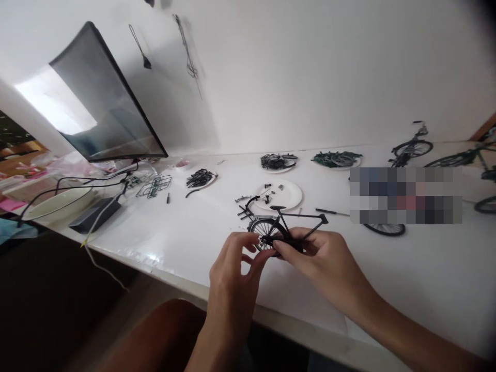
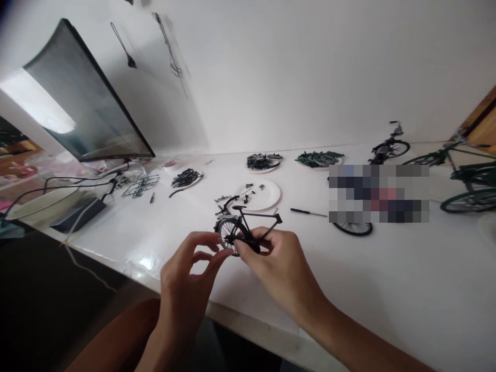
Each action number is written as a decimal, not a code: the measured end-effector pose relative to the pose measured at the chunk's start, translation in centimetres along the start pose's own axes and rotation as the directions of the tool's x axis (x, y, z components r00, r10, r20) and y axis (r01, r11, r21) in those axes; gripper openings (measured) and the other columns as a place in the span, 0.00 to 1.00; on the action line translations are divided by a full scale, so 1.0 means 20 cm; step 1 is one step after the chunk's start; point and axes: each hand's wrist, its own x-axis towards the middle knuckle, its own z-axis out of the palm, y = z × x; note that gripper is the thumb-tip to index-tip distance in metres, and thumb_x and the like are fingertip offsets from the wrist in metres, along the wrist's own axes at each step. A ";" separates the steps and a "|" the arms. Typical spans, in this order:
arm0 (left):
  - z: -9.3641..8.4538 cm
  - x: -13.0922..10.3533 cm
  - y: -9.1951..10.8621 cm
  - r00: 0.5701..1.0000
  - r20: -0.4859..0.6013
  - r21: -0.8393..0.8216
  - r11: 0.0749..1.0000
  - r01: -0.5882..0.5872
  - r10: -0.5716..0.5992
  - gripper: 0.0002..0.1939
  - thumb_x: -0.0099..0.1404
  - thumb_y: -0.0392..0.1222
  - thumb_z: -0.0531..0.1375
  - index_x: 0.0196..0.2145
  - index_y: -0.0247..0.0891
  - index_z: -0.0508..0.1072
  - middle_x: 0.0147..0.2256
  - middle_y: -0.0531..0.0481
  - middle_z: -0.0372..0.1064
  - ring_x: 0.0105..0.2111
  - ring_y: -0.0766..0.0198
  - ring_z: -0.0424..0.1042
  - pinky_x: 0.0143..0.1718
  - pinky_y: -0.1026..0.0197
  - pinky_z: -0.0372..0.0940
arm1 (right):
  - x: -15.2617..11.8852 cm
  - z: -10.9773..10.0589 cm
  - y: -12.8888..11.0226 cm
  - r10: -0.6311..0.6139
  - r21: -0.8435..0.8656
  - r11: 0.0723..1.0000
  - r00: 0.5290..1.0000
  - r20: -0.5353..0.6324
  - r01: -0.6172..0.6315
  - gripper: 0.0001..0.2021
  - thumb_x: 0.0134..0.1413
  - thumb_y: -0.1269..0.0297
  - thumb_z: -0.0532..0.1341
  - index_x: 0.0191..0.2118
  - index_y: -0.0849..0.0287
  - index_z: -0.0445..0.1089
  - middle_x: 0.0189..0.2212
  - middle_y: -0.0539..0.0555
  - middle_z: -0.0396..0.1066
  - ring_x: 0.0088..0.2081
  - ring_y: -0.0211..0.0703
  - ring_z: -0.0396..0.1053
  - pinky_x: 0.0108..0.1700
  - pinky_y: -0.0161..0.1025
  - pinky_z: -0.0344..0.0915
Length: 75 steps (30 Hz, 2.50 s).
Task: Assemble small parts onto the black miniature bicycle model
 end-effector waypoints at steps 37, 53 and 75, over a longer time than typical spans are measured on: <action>0.04 -0.08 0.11 0.918 -0.321 -0.451 0.890 0.066 -0.231 0.07 0.60 0.28 0.68 0.36 0.36 0.76 0.40 0.47 0.72 0.43 0.60 0.71 0.41 0.61 0.67 | -0.07 0.05 0.01 -0.279 0.148 0.944 0.953 -0.121 0.296 0.06 0.55 0.68 0.68 0.39 0.51 0.78 0.38 0.47 0.80 0.41 0.40 0.78 0.44 0.31 0.75; 0.12 -0.08 0.23 0.781 -0.256 -0.703 0.664 0.255 -0.570 0.03 0.63 0.34 0.68 0.33 0.40 0.77 0.33 0.55 0.74 0.34 0.70 0.73 0.37 0.69 0.69 | -0.11 -0.01 0.01 -0.615 -0.142 0.788 0.778 -0.128 0.599 0.19 0.52 0.80 0.65 0.48 0.52 0.77 0.48 0.49 0.77 0.47 0.42 0.76 0.50 0.35 0.75; -0.05 -0.05 0.13 0.980 -0.153 0.187 0.977 -0.102 0.131 0.12 0.62 0.25 0.63 0.41 0.38 0.77 0.37 0.48 0.76 0.37 0.60 0.71 0.37 0.60 0.67 | -0.09 0.05 0.01 -0.469 -0.087 0.882 0.842 -0.266 0.463 0.11 0.51 0.71 0.70 0.40 0.51 0.77 0.40 0.47 0.80 0.41 0.43 0.78 0.47 0.38 0.76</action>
